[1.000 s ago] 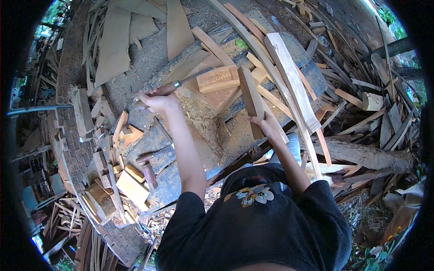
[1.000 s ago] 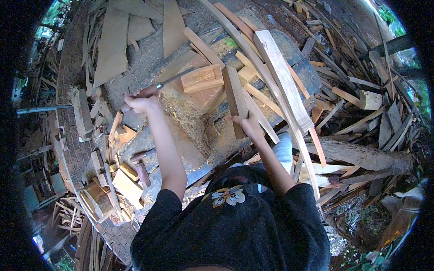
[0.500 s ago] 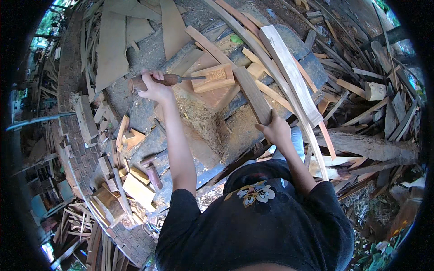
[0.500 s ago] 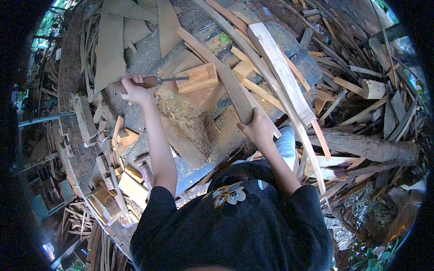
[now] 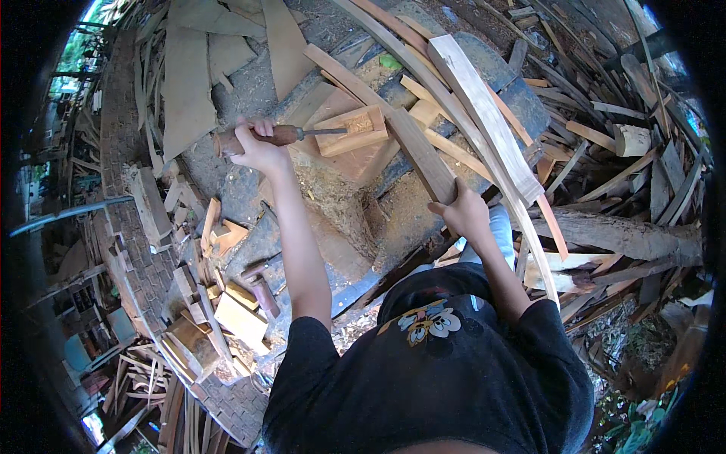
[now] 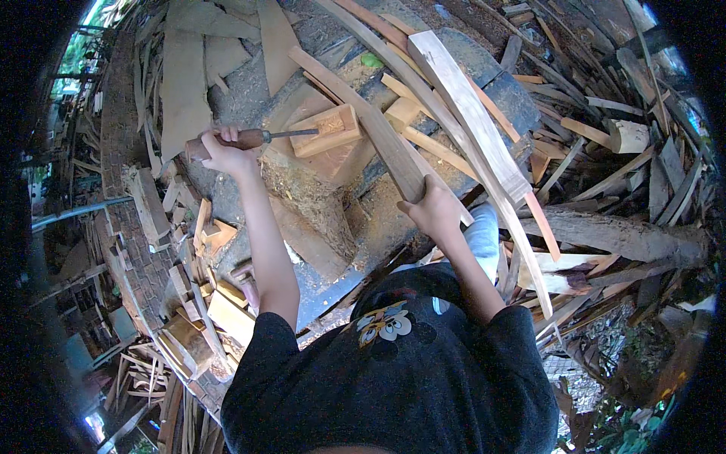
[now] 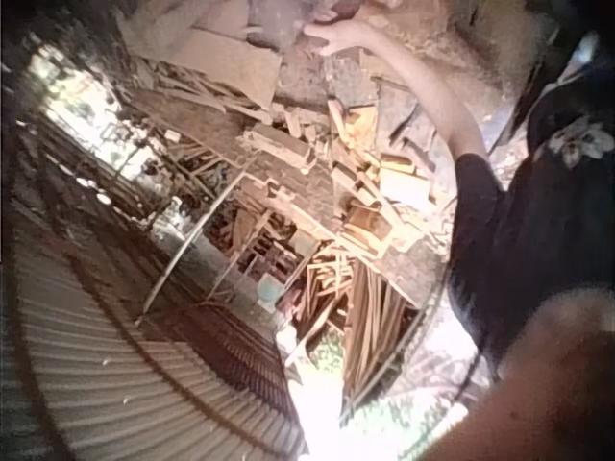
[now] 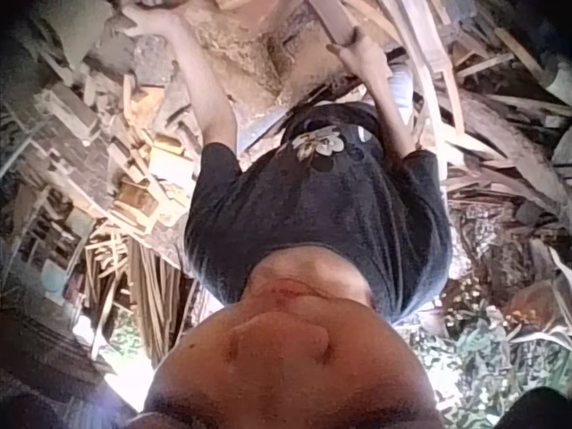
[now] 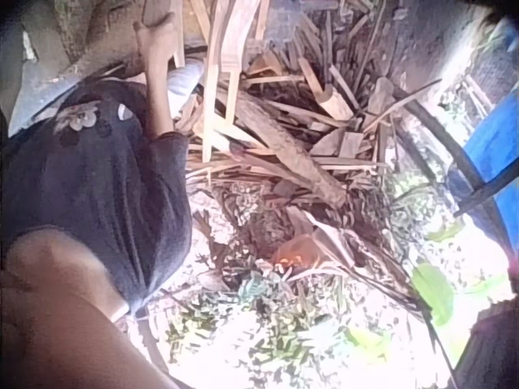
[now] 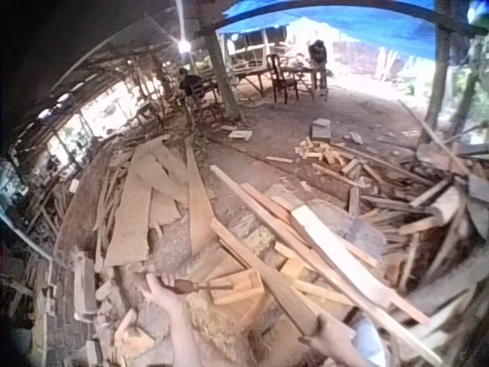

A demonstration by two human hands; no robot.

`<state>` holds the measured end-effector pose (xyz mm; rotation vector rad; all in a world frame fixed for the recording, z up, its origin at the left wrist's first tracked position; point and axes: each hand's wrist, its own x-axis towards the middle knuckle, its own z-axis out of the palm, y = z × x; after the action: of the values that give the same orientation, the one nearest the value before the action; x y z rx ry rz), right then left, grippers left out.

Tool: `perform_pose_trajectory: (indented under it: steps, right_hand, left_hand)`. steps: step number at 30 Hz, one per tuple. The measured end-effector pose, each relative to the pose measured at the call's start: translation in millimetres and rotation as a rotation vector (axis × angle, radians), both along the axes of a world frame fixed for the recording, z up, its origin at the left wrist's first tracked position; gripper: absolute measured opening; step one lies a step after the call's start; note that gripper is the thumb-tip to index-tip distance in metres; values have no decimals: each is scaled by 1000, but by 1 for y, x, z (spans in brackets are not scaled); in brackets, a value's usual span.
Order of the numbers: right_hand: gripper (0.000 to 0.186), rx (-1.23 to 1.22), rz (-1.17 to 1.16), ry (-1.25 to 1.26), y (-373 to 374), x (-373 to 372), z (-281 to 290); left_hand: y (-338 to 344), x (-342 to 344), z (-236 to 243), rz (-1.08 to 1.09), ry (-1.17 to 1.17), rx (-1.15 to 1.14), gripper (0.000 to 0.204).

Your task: Using a chisel and a wooden block as a mallet to carve a mortise into a wooden piece.

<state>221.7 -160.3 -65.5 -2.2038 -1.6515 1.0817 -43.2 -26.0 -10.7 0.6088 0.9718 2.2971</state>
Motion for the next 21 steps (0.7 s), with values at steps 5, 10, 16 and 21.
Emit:
perform_pose_trajectory:
  steps: [5, 10, 16, 21]
  right_hand:
    - [53, 20, -35, 82, -7, 3, -3]
    - [50, -18, -70, 133, -5, 3, 1]
    - [61, -74, -45, 75, -6, 4, -1]
    - [56, -23, -40, 81, -8, 4, -4]
  left_hand:
    - [-3, -13, -13, 75, -30, 30, 7]
    - [-2, -17, -12, 57, -82, -28, 19]
    - [-2, -9, -5, -1, -56, -11, 7]
    - [1, -8, -9, -8, 10, 4, 6]
